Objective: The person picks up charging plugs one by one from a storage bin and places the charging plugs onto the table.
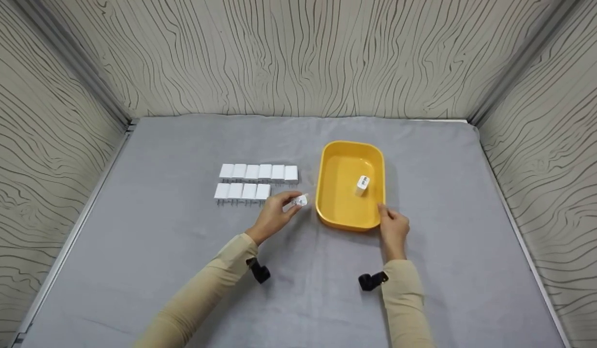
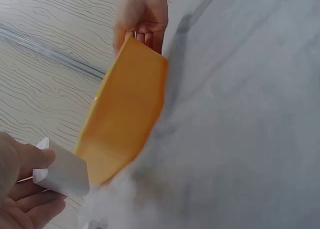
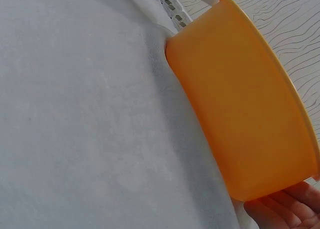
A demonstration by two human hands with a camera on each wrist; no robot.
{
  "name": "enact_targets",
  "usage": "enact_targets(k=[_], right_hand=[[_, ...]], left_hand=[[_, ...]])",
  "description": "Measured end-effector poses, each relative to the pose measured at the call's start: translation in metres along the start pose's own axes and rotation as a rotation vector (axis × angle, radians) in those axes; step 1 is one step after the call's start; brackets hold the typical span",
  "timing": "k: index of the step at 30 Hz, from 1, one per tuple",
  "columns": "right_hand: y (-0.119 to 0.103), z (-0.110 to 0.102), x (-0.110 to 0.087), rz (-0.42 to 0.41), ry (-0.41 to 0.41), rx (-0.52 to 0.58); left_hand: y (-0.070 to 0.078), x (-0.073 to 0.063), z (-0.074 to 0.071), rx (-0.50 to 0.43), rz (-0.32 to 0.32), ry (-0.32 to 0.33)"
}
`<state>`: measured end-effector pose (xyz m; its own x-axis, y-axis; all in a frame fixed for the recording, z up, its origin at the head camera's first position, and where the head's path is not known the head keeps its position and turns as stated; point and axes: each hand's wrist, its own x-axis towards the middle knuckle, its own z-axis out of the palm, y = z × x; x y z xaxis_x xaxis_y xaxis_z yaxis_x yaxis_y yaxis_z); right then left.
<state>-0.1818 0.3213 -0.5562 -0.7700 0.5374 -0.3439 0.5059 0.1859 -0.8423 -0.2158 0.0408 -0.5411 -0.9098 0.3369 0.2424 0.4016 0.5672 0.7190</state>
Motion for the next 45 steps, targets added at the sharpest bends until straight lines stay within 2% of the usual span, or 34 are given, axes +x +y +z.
enact_targets(k=[17,30,38,45], right_hand=[[0.001,0.000,0.000,-0.007,0.010,-0.046],[0.000,0.000,0.002,0.005,0.017,-0.073],[0.000,0.000,0.002,0.018,0.007,-0.083],[0.001,0.001,0.003,0.022,0.020,-0.072]], left_hand=[[-0.032,-0.002,-0.003,0.010,-0.062,0.043],[-0.045,0.000,-0.009,0.123,-0.031,0.079],[-0.055,0.001,-0.010,0.119,-0.013,0.115],[-0.064,0.001,-0.009,0.167,0.020,0.133]])
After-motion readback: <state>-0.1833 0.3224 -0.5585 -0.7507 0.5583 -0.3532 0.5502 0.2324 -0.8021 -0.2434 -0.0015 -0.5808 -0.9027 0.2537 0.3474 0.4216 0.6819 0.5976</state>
